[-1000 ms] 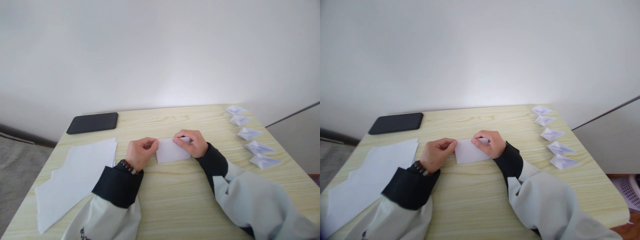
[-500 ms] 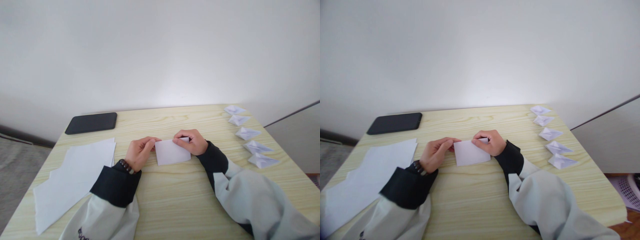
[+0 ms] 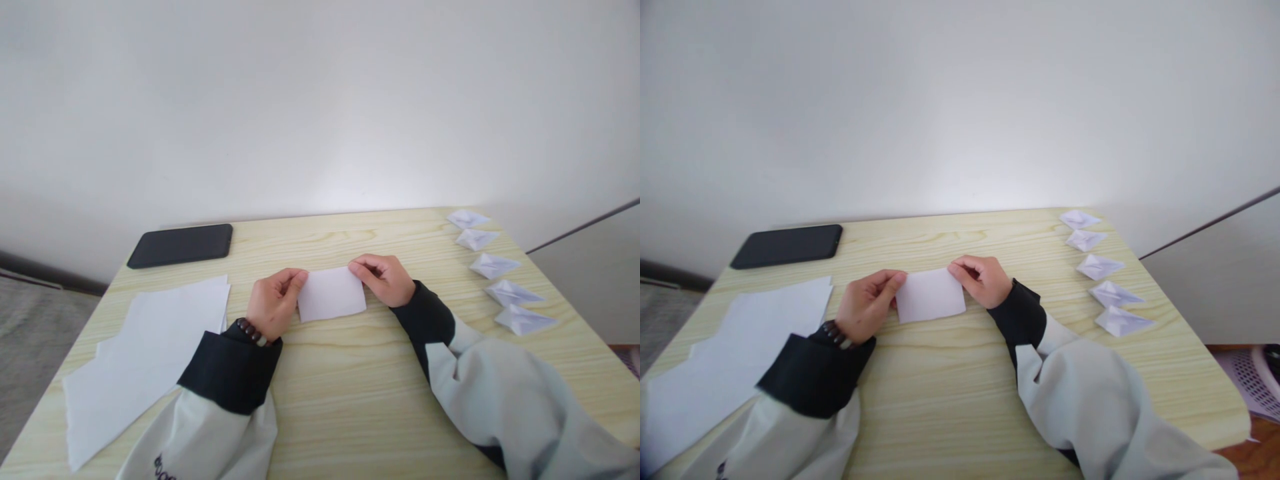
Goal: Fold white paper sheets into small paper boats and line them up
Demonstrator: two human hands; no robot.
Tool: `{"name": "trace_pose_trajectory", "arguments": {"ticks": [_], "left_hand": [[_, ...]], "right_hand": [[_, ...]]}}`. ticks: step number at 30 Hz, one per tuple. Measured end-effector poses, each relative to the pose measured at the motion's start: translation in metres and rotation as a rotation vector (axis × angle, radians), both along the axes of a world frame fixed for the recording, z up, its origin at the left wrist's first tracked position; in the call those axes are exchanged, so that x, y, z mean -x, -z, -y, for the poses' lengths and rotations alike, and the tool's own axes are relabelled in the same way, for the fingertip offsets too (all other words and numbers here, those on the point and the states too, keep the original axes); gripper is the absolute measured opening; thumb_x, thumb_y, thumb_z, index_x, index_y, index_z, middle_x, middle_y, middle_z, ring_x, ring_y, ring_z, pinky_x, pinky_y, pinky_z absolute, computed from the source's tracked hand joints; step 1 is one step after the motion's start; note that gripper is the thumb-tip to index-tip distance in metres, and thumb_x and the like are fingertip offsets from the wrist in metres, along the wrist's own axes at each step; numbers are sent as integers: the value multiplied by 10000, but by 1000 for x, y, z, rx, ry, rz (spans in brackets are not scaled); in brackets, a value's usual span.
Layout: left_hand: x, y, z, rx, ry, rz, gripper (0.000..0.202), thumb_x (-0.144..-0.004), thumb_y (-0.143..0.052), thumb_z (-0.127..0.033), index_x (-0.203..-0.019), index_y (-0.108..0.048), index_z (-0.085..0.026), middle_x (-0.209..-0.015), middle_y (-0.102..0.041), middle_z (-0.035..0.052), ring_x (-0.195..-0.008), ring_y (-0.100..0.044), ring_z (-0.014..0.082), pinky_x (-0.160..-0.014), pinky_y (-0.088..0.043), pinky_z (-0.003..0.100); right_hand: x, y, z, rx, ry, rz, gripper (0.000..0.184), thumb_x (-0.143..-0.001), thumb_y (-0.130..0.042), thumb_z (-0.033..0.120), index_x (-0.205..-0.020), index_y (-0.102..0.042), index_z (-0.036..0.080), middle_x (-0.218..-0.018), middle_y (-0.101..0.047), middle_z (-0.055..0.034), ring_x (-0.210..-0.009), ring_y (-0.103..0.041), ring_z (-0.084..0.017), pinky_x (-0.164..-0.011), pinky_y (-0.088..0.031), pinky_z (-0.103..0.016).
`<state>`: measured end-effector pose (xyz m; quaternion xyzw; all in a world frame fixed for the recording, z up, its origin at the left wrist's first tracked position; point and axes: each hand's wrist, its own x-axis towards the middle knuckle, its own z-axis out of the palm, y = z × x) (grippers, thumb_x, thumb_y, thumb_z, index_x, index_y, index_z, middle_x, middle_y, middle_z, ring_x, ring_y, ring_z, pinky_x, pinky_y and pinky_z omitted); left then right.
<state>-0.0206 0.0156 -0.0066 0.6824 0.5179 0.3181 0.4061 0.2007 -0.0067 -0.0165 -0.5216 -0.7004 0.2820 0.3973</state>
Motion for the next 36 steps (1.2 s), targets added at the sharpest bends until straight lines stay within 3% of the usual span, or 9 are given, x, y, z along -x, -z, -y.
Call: {"name": "trace_pose_trajectory", "arguments": {"ticks": [5,9,13,18,23,27,36], "left_hand": [[-4,-1,3,-30,26,-58,362,-756,-579,-497,-862,-661,-161,-639,-680,12,-500,-523,115,-465,-376,211],[-5,-2,4,-79,55,-119,318,-749,-603,-476,-829,-673,-177,-736,-708,30,-600,-589,142,-544,-433,239],[-2,-1,1,-306,53,-264,249,-773,-592,-420,-834,-682,-196,-775,-691,31,-732,-596,177,-690,-472,301],[-2,4,0,-560,226,-429,233,-783,-623,-329,-994,-686,-254,-1024,-647,49,-988,-513,241,-885,-410,419],[-2,6,2,-631,264,-555,256,-839,-556,-327,-1060,-667,-262,-1067,-614,61,-1012,-468,253,-874,-402,434],[-1,6,2,-666,275,-564,262,-857,-527,-315,-1064,-663,-230,-1039,-619,66,-1001,-474,246,-868,-406,416],[-3,6,3,-681,286,-637,310,-881,-460,-269,-1151,-604,-220,-1052,-605,83,-996,-478,254,-834,-411,418]], "right_hand": [[5,1,0,12,83,-37,233,-822,-541,350,-771,-652,151,-654,-642,-17,-543,-523,-99,-511,-405,-208],[8,2,-1,5,93,-60,201,-774,-608,358,-762,-645,161,-590,-599,12,-490,-483,-80,-469,-382,-196],[10,5,-2,-56,57,-13,220,-708,-690,342,-826,-642,163,-615,-574,24,-513,-475,-76,-491,-393,-197],[10,7,-3,-224,108,130,79,-773,-623,232,-791,-671,171,-699,-609,-10,-529,-483,-77,-520,-425,-205],[7,10,1,-357,-28,229,187,-860,-528,211,-933,-699,188,-844,-654,-61,-724,-597,-122,-663,-500,-230],[2,12,4,-415,-159,285,268,-894,-477,227,-1095,-643,169,-1006,-647,-103,-930,-578,-175,-826,-499,-322],[-13,19,-1,-437,-343,331,325,-899,-452,178,-1187,-592,234,-1184,-630,-42,-998,-563,-181,-887,-501,-371]]}}
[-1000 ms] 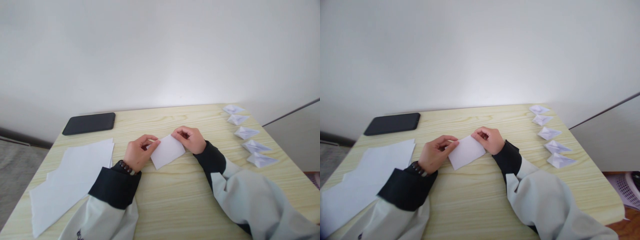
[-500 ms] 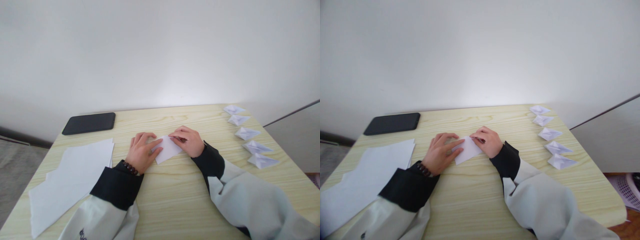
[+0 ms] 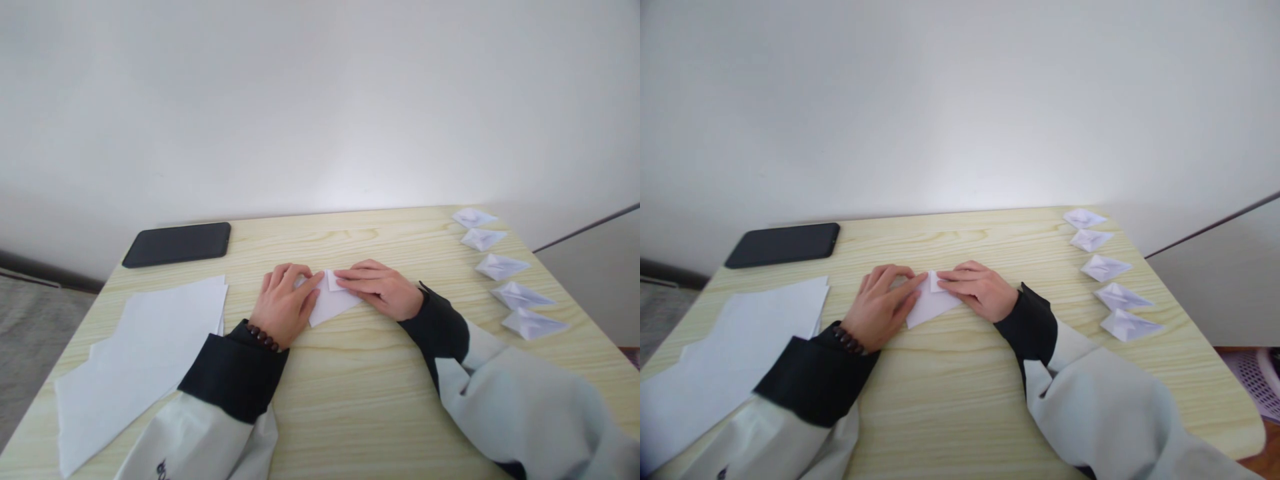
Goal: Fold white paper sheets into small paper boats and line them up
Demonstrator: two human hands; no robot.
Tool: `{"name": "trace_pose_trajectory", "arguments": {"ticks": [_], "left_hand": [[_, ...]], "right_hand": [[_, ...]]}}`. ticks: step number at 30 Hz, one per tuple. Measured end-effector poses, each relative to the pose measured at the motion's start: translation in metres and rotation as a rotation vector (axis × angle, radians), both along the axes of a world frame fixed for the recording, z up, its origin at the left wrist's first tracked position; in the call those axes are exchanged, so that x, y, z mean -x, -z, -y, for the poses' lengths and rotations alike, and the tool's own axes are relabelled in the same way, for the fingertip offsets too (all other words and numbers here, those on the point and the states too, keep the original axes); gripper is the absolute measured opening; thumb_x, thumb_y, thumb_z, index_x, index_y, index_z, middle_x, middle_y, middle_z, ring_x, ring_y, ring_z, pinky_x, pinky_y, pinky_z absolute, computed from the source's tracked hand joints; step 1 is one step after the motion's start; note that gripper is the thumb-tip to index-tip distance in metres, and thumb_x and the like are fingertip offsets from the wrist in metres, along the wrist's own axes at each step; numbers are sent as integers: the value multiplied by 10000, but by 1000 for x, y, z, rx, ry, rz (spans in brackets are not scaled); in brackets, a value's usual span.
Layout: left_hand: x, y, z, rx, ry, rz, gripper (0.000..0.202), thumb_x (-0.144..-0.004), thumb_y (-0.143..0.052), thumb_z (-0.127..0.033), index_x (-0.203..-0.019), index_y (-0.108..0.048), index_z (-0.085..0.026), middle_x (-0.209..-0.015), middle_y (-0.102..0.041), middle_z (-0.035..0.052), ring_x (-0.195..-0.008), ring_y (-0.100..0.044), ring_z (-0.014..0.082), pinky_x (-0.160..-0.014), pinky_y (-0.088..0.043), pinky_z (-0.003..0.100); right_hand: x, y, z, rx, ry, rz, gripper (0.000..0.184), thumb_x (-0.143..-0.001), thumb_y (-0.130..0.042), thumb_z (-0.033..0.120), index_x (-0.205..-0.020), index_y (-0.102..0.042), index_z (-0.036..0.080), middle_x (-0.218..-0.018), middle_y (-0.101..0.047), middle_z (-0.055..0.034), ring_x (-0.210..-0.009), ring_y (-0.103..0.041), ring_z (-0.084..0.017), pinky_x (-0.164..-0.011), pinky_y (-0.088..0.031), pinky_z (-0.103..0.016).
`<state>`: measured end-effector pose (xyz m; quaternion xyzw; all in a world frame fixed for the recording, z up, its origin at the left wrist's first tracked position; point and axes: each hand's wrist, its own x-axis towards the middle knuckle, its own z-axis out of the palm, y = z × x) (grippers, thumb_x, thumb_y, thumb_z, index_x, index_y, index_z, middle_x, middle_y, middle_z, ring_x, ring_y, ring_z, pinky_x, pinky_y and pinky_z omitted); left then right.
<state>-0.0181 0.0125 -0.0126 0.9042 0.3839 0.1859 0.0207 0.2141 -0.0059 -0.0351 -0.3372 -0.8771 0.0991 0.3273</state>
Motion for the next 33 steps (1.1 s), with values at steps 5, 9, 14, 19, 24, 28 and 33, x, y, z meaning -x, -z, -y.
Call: {"name": "trace_pose_trajectory", "arguments": {"ticks": [5,9,14,19,24,28,33], "left_hand": [[1,2,0,-23,1,-2,319,-875,-441,-191,-1148,-601,-233,-1054,-609,76,-1009,-470,247,-842,-410,412],[1,1,0,-15,18,-10,346,-846,-448,-146,-1151,-597,-215,-1071,-604,79,-1033,-466,255,-856,-412,419],[-2,-3,1,10,18,-34,366,-838,-417,-134,-1149,-601,-191,-1067,-597,92,-1021,-478,259,-853,-416,426],[-2,-3,1,-23,0,-38,338,-857,-438,-195,-1153,-600,-222,-1033,-603,83,-997,-494,253,-828,-413,418],[-1,0,0,-75,21,-37,294,-885,-467,-326,-1107,-622,-212,-991,-622,81,-959,-512,244,-785,-414,390],[-3,-1,0,-82,38,-47,293,-885,-465,-308,-1110,-619,-201,-990,-614,85,-949,-511,245,-770,-411,391],[-4,-3,1,-71,53,-59,292,-885,-461,-297,-1117,-619,-220,-973,-604,80,-939,-499,247,-760,-401,393]], "right_hand": [[-5,-4,0,52,-29,16,370,-906,-397,151,-1222,-560,252,-1201,-619,-23,-1036,-567,-168,-904,-500,-366],[1,-9,3,34,45,-13,382,-862,-424,120,-1209,-562,200,-1076,-676,-57,-953,-600,-168,-861,-512,-357],[11,-8,4,-22,140,-24,317,-857,-475,163,-1145,-608,169,-1039,-683,-80,-892,-598,-185,-816,-512,-369],[8,-6,3,19,73,-66,316,-886,-436,142,-1127,-627,220,-1079,-682,-42,-924,-621,-160,-845,-509,-336],[8,-11,7,246,318,-180,300,-869,-466,173,-1099,-649,233,-994,-709,-43,-852,-668,-156,-723,-534,-268],[13,-13,9,317,403,-260,299,-815,-525,178,-1087,-648,190,-973,-714,-55,-848,-676,-158,-726,-534,-252],[20,-15,9,321,451,-246,260,-798,-561,227,-1033,-659,173,-911,-716,-56,-756,-660,-149,-695,-522,-258]]}}
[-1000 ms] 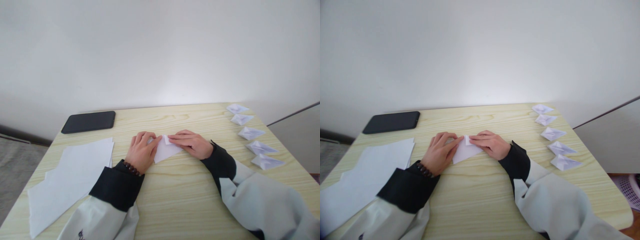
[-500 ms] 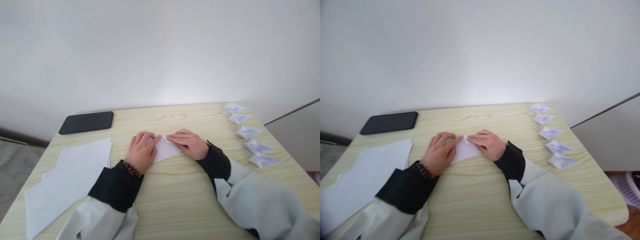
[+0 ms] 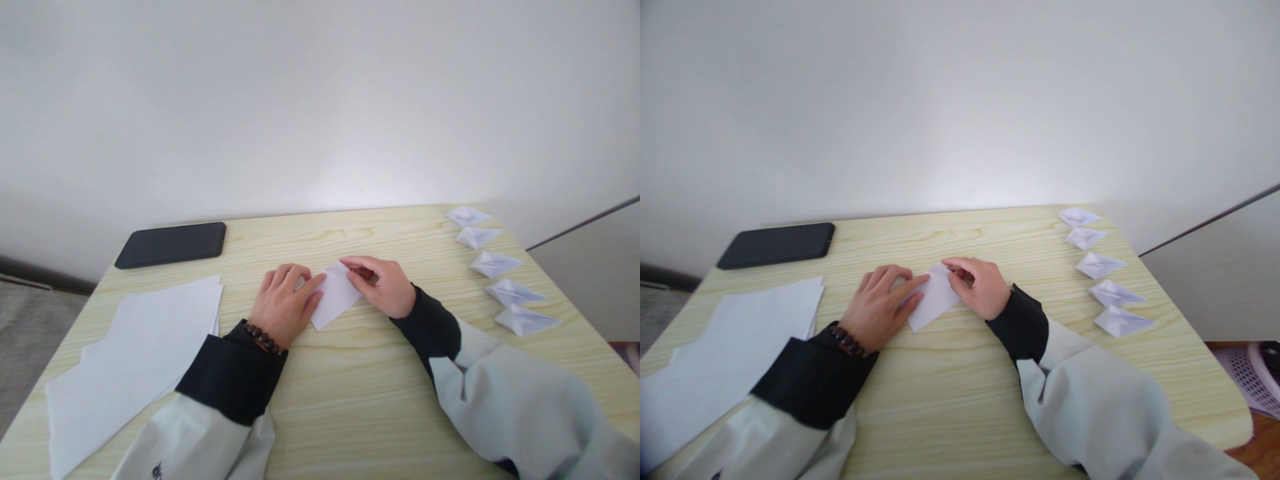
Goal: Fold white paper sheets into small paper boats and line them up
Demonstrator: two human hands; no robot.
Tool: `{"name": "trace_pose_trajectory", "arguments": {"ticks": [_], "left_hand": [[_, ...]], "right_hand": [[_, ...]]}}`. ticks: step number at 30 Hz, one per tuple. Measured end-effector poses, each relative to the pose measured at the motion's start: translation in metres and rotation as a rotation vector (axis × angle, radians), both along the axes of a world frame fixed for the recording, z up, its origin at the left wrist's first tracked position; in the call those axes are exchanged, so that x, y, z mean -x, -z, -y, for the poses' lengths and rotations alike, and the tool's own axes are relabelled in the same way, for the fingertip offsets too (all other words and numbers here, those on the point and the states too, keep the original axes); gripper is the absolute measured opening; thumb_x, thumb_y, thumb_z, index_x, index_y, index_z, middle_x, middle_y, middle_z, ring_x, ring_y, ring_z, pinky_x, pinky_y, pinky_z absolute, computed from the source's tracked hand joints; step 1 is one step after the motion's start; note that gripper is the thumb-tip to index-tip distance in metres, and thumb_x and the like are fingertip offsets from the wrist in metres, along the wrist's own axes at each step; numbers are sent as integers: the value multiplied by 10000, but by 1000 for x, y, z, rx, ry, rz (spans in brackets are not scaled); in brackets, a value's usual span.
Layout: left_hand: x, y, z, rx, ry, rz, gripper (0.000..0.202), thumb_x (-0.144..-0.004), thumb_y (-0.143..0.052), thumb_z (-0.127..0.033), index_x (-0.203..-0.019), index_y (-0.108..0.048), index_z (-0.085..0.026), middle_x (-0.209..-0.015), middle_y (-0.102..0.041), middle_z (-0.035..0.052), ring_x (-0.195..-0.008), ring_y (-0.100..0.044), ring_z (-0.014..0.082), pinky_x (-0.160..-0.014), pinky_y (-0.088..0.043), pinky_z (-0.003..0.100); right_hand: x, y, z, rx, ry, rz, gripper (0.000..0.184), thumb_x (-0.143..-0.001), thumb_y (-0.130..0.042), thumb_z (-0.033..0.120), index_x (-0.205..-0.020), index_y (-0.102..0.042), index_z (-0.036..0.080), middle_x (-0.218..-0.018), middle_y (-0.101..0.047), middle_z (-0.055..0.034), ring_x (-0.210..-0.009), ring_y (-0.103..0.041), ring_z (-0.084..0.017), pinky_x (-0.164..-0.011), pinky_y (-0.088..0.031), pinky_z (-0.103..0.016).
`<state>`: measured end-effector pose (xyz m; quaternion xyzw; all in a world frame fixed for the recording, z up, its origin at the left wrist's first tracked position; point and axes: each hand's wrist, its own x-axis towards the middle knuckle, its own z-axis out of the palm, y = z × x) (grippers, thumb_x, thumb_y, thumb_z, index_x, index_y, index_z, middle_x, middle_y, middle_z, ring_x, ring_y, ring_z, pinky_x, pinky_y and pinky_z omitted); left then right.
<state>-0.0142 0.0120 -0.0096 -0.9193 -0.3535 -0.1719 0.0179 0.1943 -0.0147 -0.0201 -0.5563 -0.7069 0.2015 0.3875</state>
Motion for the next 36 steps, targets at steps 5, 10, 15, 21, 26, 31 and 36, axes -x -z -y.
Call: {"name": "trace_pose_trajectory", "arguments": {"ticks": [5,10,15,21,26,31,36], "left_hand": [[1,0,0,26,22,4,288,-888,-456,-289,-1120,-620,-238,-988,-601,74,-953,-494,242,-771,-399,387],[1,1,0,27,6,25,303,-883,-466,-292,-1138,-614,-221,-997,-604,76,-961,-500,242,-778,-399,389],[2,4,-1,33,-13,50,296,-884,-472,-305,-1136,-614,-240,-1002,-610,64,-974,-499,236,-795,-396,384],[3,5,-2,12,-50,52,307,-884,-477,-325,-1136,-605,-205,-1008,-616,74,-976,-510,234,-798,-402,377],[2,4,-2,-17,-23,22,327,-882,-490,-290,-1198,-569,-258,-984,-612,59,-959,-511,235,-774,-400,375],[1,4,-2,-27,-14,17,310,-882,-491,-281,-1176,-587,-255,-974,-607,57,-956,-504,233,-774,-396,377],[1,4,-1,-29,-16,3,309,-887,-481,-285,-1177,-585,-258,-974,-602,59,-952,-496,233,-775,-393,380]], "right_hand": [[4,-1,-2,-3,41,101,198,-789,-598,268,-934,-683,163,-808,-704,-52,-672,-617,-150,-638,-491,-268],[2,1,-2,3,41,63,145,-820,-571,248,-865,-698,194,-785,-713,-27,-654,-623,-138,-620,-484,-257],[-4,3,-2,-50,-111,57,172,-838,-537,162,-920,-680,211,-957,-717,-18,-814,-648,-148,-722,-510,-272],[-13,4,-5,-159,-291,105,184,-846,-517,115,-932,-662,190,-1003,-709,-27,-867,-632,-143,-776,-524,-282],[-20,7,-8,-277,-390,178,239,-845,-492,97,-991,-656,192,-1048,-695,-29,-826,-606,-144,-766,-536,-292],[-22,7,-8,-329,-420,201,297,-795,-506,66,-1018,-660,186,-1059,-691,-25,-857,-575,-161,-770,-545,-299],[-23,8,-9,-348,-420,215,334,-772,-500,48,-1031,-662,183,-1059,-690,-26,-865,-570,-167,-772,-548,-305]]}}
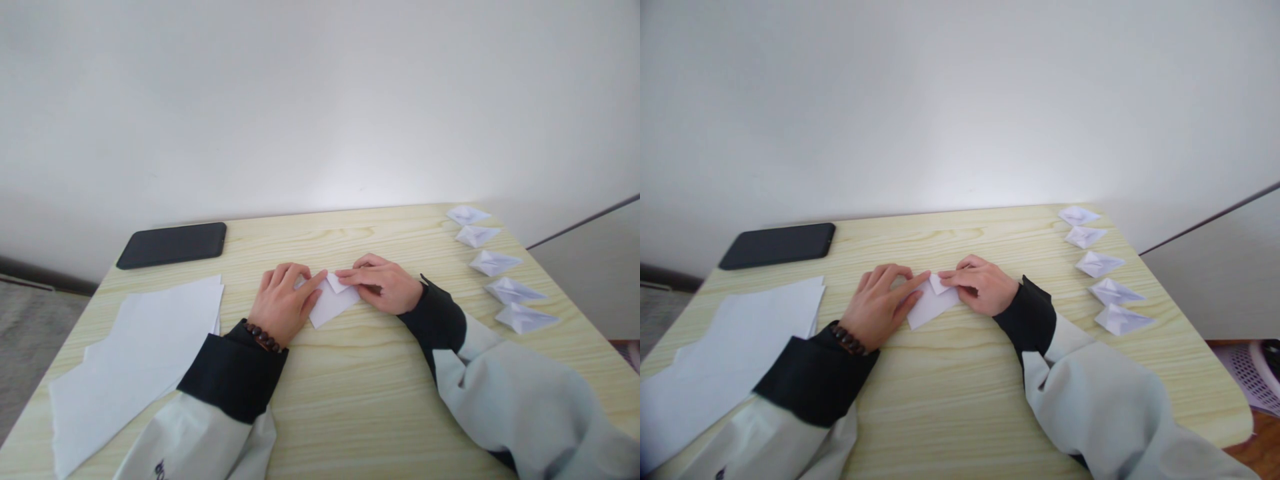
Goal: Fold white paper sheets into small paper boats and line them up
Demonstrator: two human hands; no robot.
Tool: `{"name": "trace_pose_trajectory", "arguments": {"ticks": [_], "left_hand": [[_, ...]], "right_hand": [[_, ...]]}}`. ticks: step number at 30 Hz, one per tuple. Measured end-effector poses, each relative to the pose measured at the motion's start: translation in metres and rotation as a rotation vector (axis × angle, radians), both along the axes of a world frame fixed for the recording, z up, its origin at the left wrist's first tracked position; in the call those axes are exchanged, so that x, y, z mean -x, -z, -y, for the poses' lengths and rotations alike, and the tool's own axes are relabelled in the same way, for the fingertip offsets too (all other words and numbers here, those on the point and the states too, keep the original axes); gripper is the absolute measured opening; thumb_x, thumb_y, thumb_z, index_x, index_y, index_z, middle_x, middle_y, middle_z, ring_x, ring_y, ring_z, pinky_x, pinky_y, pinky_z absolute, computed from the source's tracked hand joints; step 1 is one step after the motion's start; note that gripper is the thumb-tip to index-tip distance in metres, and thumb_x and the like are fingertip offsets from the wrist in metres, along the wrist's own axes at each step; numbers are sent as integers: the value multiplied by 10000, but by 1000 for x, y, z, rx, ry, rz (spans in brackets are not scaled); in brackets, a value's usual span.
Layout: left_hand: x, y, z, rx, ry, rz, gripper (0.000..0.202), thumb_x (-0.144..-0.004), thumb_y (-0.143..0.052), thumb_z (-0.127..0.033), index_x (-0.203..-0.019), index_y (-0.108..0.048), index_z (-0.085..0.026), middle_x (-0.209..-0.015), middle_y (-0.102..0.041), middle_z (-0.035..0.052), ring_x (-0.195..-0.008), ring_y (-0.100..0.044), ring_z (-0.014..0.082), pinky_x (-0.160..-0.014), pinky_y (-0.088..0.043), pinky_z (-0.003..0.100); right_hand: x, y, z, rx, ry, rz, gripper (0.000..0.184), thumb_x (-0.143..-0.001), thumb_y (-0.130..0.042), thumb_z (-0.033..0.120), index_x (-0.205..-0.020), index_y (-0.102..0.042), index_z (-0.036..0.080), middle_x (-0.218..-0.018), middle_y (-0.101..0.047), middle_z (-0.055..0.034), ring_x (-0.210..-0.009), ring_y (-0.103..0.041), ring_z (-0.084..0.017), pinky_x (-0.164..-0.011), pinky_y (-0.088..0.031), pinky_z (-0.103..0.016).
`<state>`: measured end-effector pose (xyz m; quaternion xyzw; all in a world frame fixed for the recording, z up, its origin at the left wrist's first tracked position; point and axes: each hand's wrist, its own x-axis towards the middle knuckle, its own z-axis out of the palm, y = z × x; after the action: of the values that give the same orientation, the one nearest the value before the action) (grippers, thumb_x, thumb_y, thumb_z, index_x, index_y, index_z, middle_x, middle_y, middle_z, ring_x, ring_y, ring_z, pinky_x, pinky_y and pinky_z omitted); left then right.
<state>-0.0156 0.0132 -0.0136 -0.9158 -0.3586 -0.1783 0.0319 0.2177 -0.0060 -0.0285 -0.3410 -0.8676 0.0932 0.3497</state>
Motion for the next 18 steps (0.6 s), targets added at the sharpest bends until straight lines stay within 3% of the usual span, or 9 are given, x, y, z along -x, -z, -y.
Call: {"name": "trace_pose_trajectory", "arguments": {"ticks": [18], "left_hand": [[-1,-2,1,2,-5,-42,313,-886,-479,-282,-1182,-580,-272,-981,-598,61,-954,-488,238,-768,-388,385]], "right_hand": [[0,1,-1,-102,-1,32,319,-779,-497,43,-1019,-666,168,-1043,-696,-47,-856,-560,-172,-742,-552,-309]]}}
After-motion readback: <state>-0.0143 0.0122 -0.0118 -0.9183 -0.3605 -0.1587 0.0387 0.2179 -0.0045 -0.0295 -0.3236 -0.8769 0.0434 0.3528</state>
